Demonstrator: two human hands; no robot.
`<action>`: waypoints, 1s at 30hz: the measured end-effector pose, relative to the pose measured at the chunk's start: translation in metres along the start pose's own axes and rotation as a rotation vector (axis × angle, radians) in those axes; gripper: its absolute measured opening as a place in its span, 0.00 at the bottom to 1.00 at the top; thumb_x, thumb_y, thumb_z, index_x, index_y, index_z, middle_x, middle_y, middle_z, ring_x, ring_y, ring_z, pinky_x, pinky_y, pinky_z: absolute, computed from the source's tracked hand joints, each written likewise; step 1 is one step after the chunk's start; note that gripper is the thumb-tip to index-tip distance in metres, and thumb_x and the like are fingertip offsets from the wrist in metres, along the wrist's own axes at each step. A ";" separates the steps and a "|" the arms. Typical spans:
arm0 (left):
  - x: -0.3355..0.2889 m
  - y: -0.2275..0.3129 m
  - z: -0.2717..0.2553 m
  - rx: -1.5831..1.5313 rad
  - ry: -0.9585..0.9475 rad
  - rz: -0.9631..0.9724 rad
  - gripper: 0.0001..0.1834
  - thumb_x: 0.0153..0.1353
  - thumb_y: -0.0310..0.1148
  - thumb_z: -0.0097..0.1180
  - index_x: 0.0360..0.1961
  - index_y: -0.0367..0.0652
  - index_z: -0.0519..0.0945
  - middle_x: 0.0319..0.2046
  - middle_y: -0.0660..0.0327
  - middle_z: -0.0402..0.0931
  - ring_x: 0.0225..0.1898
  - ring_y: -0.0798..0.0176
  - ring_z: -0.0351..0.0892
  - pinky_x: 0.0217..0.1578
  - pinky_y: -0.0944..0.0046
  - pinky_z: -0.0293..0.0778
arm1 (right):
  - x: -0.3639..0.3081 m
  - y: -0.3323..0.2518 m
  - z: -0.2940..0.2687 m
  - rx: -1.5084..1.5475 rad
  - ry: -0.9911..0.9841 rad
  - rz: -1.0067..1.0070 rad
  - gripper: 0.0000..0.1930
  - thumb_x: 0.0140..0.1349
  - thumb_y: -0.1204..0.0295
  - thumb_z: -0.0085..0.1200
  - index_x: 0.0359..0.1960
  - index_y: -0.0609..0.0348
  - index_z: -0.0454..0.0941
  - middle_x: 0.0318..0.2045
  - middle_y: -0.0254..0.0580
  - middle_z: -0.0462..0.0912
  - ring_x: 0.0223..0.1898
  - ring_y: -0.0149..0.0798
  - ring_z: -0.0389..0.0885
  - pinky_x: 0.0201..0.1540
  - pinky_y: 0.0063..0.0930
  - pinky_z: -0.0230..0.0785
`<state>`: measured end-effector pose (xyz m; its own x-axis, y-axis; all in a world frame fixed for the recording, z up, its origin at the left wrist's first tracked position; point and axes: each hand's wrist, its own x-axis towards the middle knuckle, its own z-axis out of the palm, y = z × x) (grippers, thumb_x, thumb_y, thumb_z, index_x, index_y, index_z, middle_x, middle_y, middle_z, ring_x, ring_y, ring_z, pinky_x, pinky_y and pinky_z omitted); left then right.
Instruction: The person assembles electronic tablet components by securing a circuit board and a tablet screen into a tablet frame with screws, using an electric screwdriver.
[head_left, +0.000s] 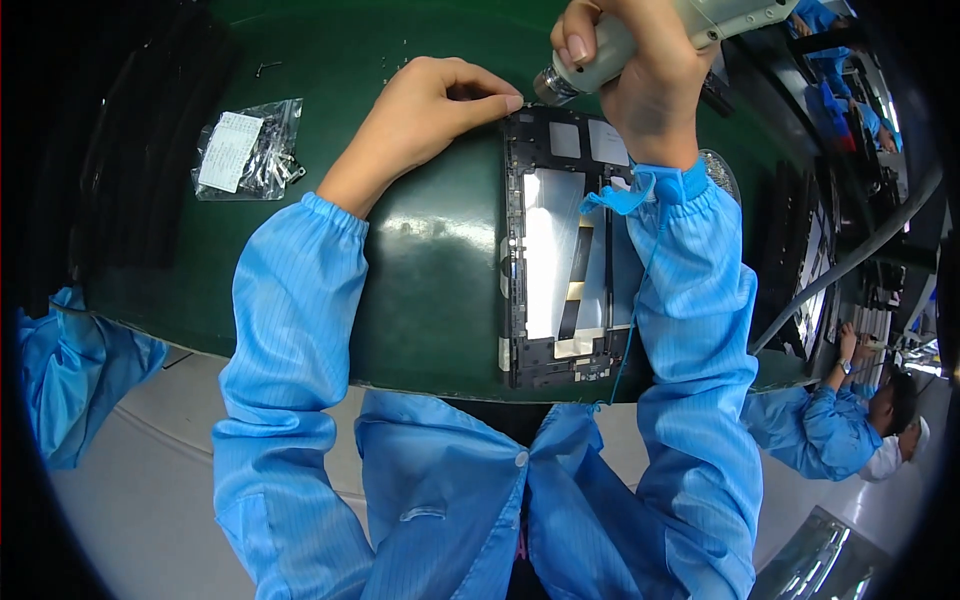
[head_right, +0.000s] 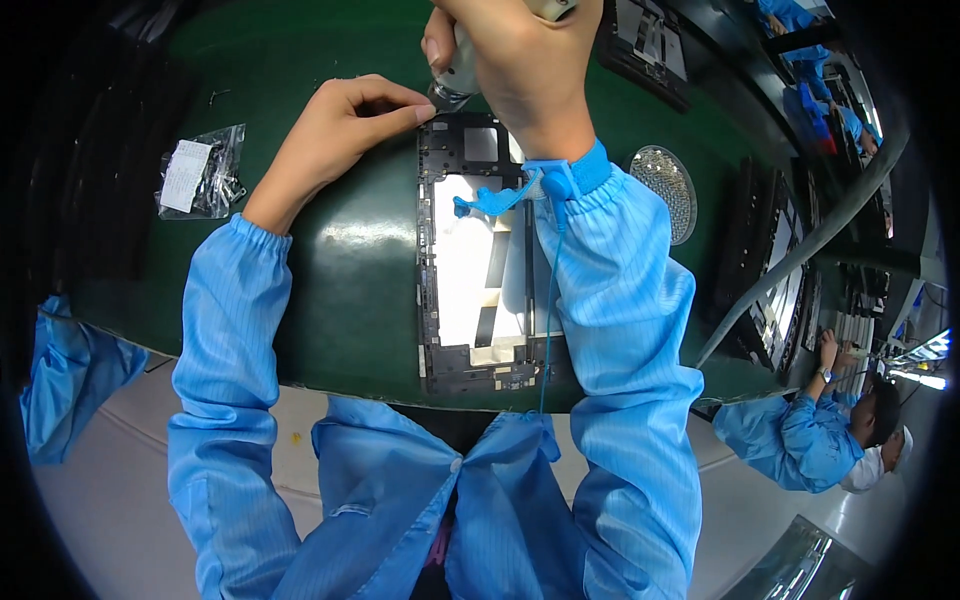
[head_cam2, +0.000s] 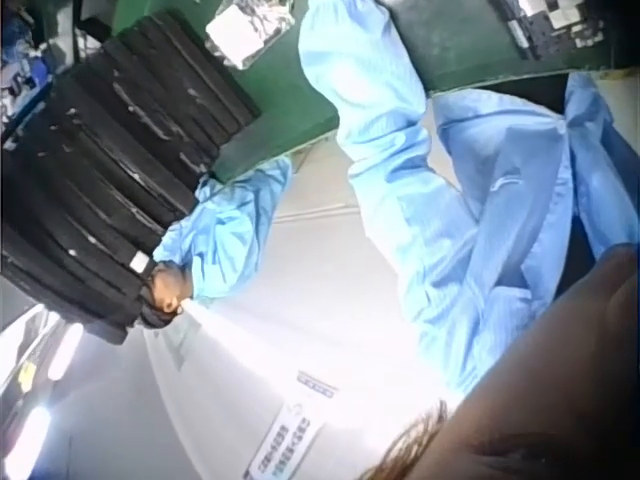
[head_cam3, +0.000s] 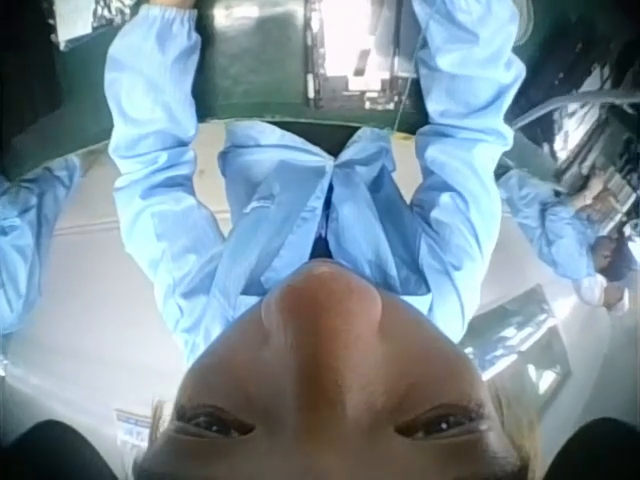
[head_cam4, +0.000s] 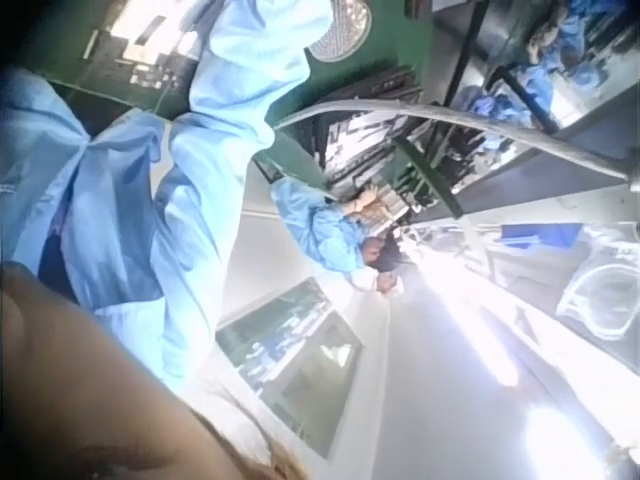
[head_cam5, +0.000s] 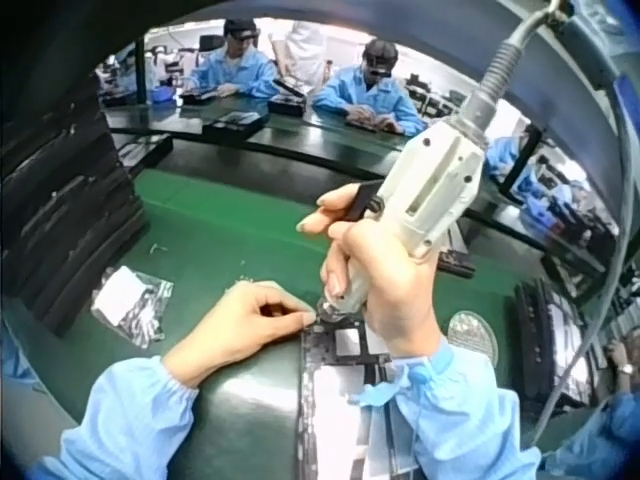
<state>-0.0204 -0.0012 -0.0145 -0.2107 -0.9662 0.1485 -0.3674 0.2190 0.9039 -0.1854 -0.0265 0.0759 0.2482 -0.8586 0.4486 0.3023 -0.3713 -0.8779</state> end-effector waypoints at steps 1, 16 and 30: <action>0.000 0.000 0.001 -0.005 0.003 -0.004 0.14 0.60 0.37 0.64 0.41 0.37 0.86 0.30 0.62 0.82 0.31 0.72 0.75 0.34 0.71 0.70 | -0.002 0.002 0.001 -0.001 -0.004 0.005 0.13 0.57 0.80 0.47 0.44 0.72 0.75 0.34 0.54 0.84 0.16 0.31 0.73 0.20 0.22 0.69; 0.001 -0.013 -0.004 -0.083 -0.043 0.087 0.14 0.61 0.35 0.62 0.44 0.35 0.85 0.34 0.58 0.84 0.36 0.68 0.80 0.42 0.69 0.75 | -0.005 0.023 0.007 -0.006 0.006 0.016 0.13 0.60 0.74 0.47 0.44 0.68 0.72 0.35 0.51 0.81 0.16 0.27 0.68 0.20 0.22 0.66; -0.002 0.001 -0.008 -0.272 -0.044 0.054 0.10 0.61 0.29 0.60 0.39 0.32 0.83 0.29 0.60 0.82 0.31 0.71 0.76 0.34 0.69 0.73 | -0.005 0.022 0.004 0.014 0.010 -0.017 0.11 0.60 0.72 0.47 0.41 0.67 0.73 0.35 0.51 0.81 0.15 0.27 0.67 0.19 0.21 0.66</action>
<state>-0.0127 -0.0002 -0.0110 -0.2650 -0.9459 0.1875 -0.0994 0.2202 0.9704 -0.1760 -0.0294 0.0551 0.2341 -0.8555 0.4619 0.3189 -0.3812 -0.8677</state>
